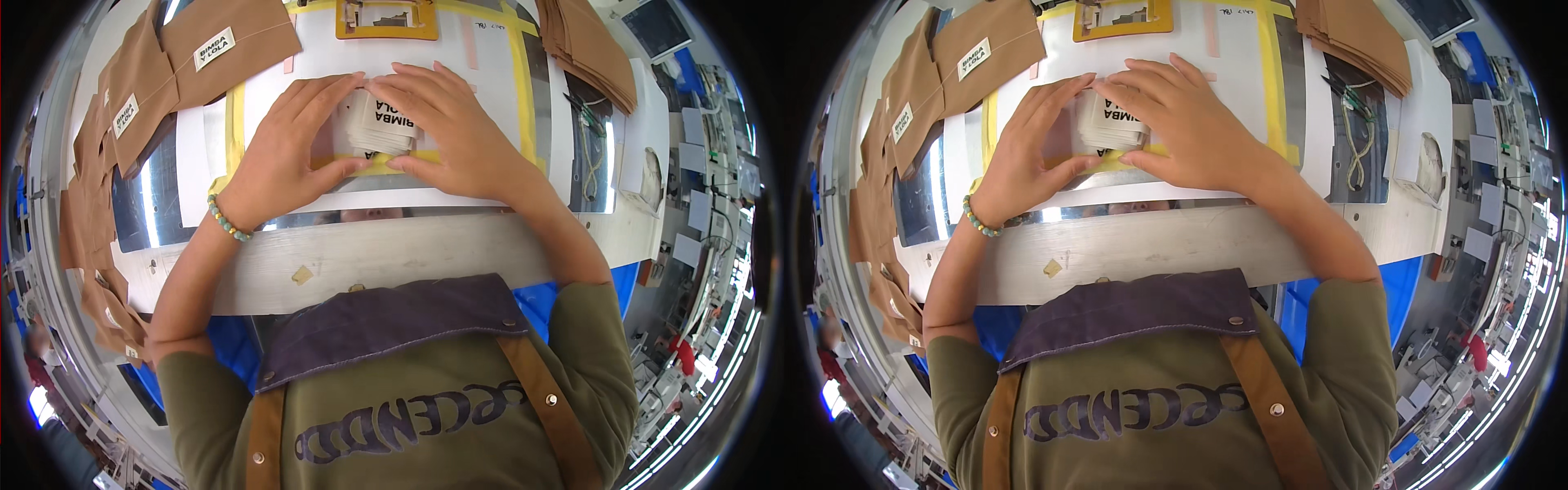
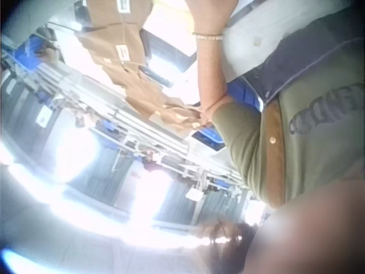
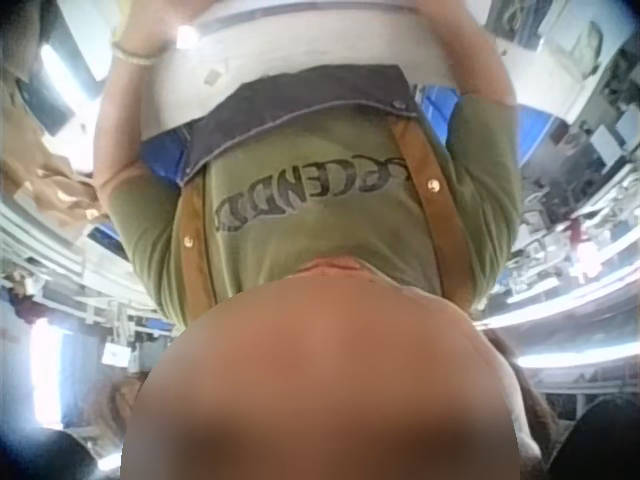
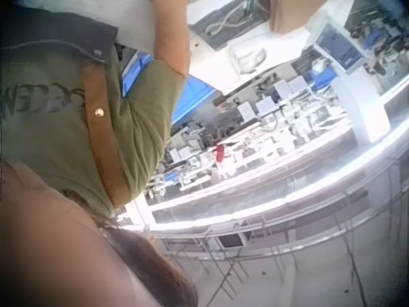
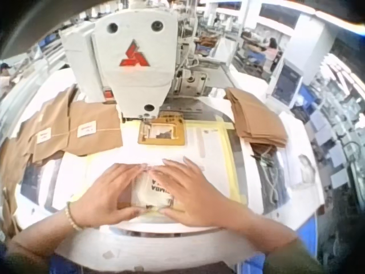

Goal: Sewing brand labels onto fabric or leather components using an industrial sewing machine.

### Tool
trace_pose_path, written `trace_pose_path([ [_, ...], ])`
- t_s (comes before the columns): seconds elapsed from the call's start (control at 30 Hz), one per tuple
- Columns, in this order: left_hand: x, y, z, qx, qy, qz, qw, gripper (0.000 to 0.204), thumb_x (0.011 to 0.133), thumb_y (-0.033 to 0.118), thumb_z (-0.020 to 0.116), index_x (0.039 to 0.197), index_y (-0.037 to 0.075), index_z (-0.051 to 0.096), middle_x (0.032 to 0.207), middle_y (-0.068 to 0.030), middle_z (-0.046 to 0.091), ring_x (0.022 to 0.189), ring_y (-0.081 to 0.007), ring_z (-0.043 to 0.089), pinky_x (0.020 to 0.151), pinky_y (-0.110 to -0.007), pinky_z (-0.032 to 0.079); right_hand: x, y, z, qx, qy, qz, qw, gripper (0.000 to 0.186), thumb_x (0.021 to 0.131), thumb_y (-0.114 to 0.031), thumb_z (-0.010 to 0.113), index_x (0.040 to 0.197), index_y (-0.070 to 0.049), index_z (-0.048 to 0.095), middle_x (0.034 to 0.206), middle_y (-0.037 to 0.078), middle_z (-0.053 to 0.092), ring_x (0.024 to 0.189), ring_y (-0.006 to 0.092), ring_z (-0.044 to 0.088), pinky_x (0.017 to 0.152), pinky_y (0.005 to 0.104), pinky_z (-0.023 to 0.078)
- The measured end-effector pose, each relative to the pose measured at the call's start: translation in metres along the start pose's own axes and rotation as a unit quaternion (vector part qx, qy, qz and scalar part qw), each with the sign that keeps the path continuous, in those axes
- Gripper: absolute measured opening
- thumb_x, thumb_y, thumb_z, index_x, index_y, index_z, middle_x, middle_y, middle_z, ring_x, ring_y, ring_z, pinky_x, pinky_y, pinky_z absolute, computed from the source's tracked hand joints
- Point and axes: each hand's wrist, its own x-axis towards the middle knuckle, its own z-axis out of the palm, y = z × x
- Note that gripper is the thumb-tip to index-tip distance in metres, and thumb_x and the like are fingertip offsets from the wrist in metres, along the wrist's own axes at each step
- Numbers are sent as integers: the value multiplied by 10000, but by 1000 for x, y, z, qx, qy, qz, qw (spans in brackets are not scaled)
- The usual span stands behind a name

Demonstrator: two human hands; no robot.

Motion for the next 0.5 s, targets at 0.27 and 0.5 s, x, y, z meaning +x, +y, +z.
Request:
trace_pose_path([
  [0.27,-3,2,6,36,20,38,998,936,766,274,944,1575,52,529,1484,-149,632,1273,-361,602,1125,-465,475,0,6,-3,79,9,0,997,852,873,-310,824,1640,-147,490,1585,126,569,1523,336,478,1314,629,248],
  [0.5,-4,2,5,16,11,13,1000,906,765,183,916,1577,46,540,1432,-186,644,1259,-394,607,1099,-481,504,3,7,-10,87,33,-2,996,749,925,-385,821,1573,-109,566,1513,144,626,1444,345,537,1261,552,335],
])
